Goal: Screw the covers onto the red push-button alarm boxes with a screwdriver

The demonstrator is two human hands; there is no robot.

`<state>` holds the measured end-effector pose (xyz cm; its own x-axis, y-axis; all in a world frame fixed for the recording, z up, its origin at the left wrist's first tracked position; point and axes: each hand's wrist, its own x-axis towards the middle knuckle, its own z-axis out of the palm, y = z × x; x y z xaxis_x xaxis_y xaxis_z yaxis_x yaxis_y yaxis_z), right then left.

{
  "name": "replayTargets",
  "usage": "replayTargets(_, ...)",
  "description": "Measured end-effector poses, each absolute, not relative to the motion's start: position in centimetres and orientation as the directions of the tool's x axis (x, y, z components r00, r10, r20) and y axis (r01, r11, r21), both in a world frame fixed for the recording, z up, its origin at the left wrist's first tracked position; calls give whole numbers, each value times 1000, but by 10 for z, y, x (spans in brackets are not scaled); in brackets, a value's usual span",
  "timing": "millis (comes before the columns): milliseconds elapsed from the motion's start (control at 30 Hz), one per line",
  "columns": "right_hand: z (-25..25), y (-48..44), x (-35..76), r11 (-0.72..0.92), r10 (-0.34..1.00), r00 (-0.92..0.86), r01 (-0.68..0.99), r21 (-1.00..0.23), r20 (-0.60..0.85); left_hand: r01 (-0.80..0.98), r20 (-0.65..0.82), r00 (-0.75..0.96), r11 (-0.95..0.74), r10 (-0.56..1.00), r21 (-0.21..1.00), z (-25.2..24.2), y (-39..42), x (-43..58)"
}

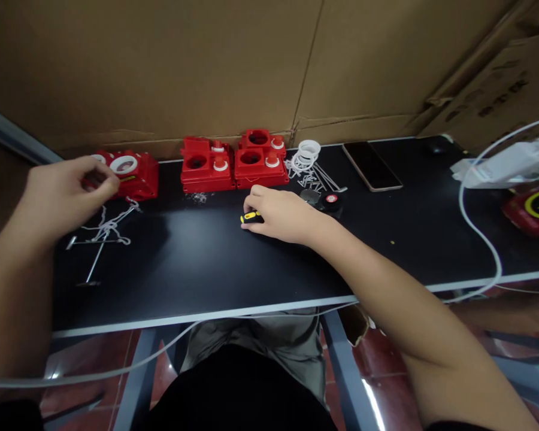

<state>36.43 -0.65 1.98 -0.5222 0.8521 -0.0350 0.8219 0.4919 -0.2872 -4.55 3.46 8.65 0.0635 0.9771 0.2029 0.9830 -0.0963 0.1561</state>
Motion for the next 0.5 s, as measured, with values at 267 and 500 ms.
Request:
replayTargets(267,9,-2,371,520,825,-566,765,-380,-9,987,157,140,-151,978,60,81,53,-73)
replayTargets(500,9,-1,374,524,816,-577,751,-401,-15,979,119,160,-172,980,105,59,65,-83)
